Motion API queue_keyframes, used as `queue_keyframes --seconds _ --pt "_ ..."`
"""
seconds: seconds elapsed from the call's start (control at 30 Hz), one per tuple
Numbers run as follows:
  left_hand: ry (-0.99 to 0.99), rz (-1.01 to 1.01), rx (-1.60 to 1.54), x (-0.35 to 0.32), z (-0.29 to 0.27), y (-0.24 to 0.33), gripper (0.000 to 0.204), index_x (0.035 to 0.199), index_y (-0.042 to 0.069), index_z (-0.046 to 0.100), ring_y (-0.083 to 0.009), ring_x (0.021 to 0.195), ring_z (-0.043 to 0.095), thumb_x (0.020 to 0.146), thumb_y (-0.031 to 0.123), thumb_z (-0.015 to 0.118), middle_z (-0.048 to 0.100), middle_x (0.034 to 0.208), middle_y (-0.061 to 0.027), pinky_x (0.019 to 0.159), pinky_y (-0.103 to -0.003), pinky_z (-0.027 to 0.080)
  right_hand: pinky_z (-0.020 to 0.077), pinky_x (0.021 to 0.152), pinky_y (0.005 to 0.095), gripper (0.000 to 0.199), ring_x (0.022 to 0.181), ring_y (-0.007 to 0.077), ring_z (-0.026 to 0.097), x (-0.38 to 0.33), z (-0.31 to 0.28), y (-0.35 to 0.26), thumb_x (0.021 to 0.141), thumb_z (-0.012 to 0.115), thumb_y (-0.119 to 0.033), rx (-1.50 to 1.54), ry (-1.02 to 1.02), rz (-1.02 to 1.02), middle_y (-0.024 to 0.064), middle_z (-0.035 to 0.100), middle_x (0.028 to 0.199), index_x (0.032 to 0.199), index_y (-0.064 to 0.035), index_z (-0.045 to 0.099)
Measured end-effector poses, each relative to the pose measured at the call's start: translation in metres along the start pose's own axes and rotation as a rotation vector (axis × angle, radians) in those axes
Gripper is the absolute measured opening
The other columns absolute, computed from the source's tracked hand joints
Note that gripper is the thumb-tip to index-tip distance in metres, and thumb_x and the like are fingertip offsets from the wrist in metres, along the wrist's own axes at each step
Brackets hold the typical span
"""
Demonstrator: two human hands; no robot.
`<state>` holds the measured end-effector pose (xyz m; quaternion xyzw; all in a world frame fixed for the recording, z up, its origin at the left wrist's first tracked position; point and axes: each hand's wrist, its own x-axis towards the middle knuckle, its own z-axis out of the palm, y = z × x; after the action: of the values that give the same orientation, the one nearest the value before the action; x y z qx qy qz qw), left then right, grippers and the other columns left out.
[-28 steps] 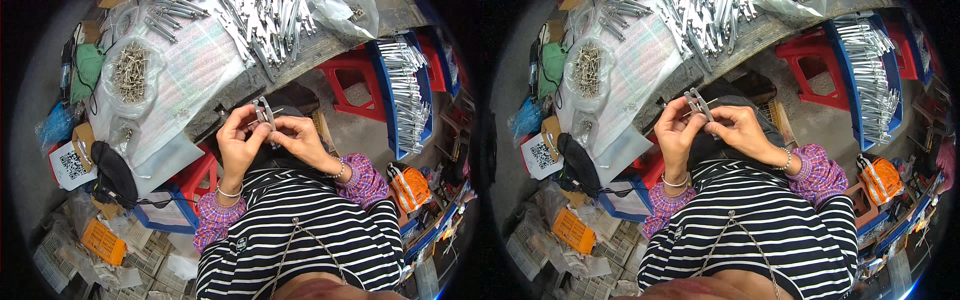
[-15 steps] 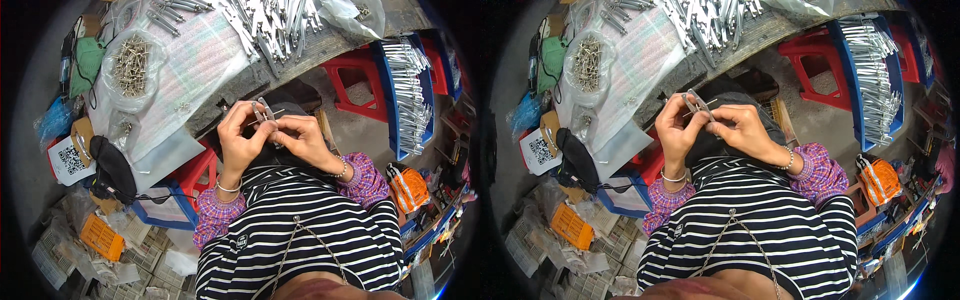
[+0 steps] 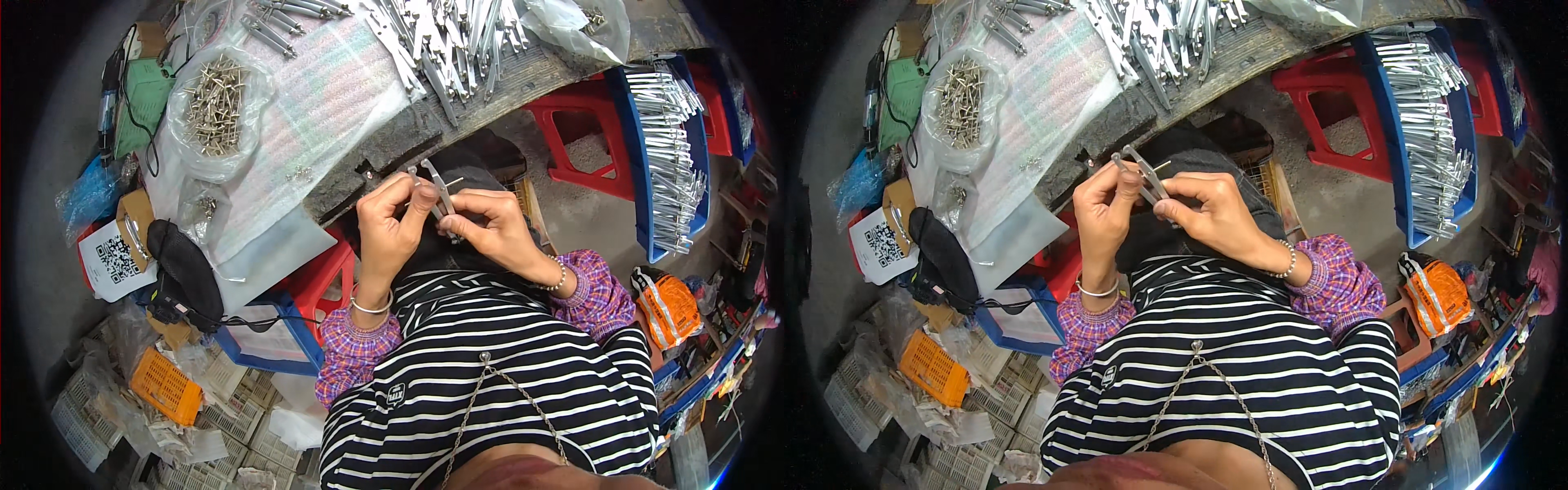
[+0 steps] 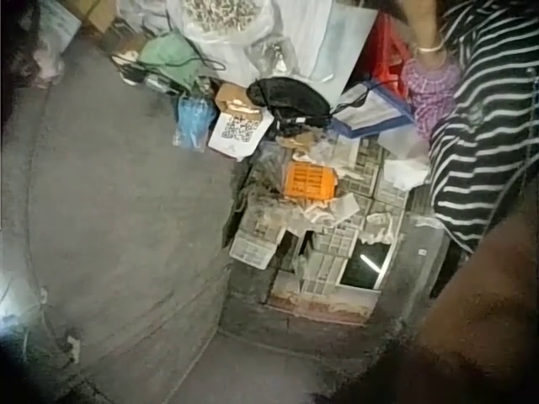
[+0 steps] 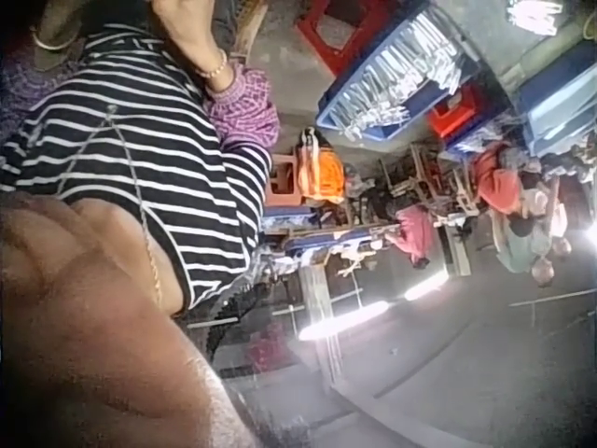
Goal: The recorder is assembling small metal hardware components by inserting pins into metal tracks.
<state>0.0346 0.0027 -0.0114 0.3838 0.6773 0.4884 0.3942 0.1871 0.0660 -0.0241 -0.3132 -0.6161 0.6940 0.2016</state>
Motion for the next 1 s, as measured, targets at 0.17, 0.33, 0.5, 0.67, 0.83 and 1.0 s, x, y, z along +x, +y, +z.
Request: queue_keyframes --seconds 0.17,0.33,0.5,0.67,0.83,1.0 --pt "-0.017 -0.014 -0.167 -0.002 0.006 -0.001 0.025 0.086 -0.003 0.060 -0.0054 0.061 0.049 0.087 0.022 0.063 0.057 0.072 -0.0008 0.053 -0.019 0.037 0.0431 0.051 0.0227 0.013 0.061 0.0093 0.057 0.000 0.001 0.000 0.080 0.063 -0.005 0.032 -0.013 0.055 0.0068 0.061 0.070 0.090 0.0034 0.065" --pt "-0.044 -0.136 -0.113 0.000 -0.002 0.001 0.012 0.080 -0.004 0.059 -0.0054 0.066 0.053 0.083 0.006 0.064 0.057 0.072 -0.0021 0.058 -0.020 0.043 0.0450 0.056 0.0219 0.013 0.065 0.0088 0.058 0.001 0.001 -0.001 0.082 0.062 -0.004 0.116 -0.025 0.072 0.0061 0.061 0.074 0.091 0.0055 0.065" --pt "-0.058 -0.115 -0.278 -0.001 0.000 0.004 0.016 0.094 -0.003 0.058 -0.0079 0.073 0.057 0.081 0.001 0.065 0.059 0.081 -0.0028 0.066 -0.021 0.046 0.0440 0.055 0.0228 0.015 0.064 0.0095 0.057 0.002 0.000 -0.002 0.081 0.061 -0.003 0.080 -0.034 0.045 0.0066 0.060 0.072 0.093 0.0049 0.065" --pt "-0.005 -0.112 -0.364 -0.001 0.003 0.016 0.009 0.087 -0.004 0.059 -0.0066 0.067 0.055 0.080 -0.001 0.064 0.058 0.079 -0.0022 0.059 -0.020 0.045 0.0431 0.054 0.0240 0.011 0.063 0.0102 0.056 0.002 -0.004 -0.003 0.081 0.061 -0.003 0.078 -0.027 -0.038 0.0063 0.059 0.070 0.088 0.0046 0.064" --pt "-0.043 -0.071 -0.144 0.000 -0.001 0.013 0.007 0.081 -0.004 0.056 -0.0071 0.068 0.053 0.080 -0.001 0.063 0.056 0.077 -0.0025 0.061 -0.020 0.043 0.0436 0.055 0.0268 0.010 0.061 0.0140 0.057 0.001 -0.006 -0.004 0.080 0.061 -0.005 0.017 -0.061 -0.074 0.0084 0.058 0.068 0.083 0.0040 0.063" --pt "-0.034 -0.006 -0.247 -0.003 0.004 0.012 0.014 0.088 -0.002 0.056 -0.0077 0.075 0.053 0.078 -0.002 0.065 0.056 0.083 -0.0012 0.068 -0.020 0.042 0.0448 0.056 0.0242 0.013 0.064 0.0105 0.057 -0.001 -0.006 -0.007 0.081 0.060 -0.004 0.182 -0.044 -0.036 0.0065 0.059 0.070 0.090 0.0046 0.065"
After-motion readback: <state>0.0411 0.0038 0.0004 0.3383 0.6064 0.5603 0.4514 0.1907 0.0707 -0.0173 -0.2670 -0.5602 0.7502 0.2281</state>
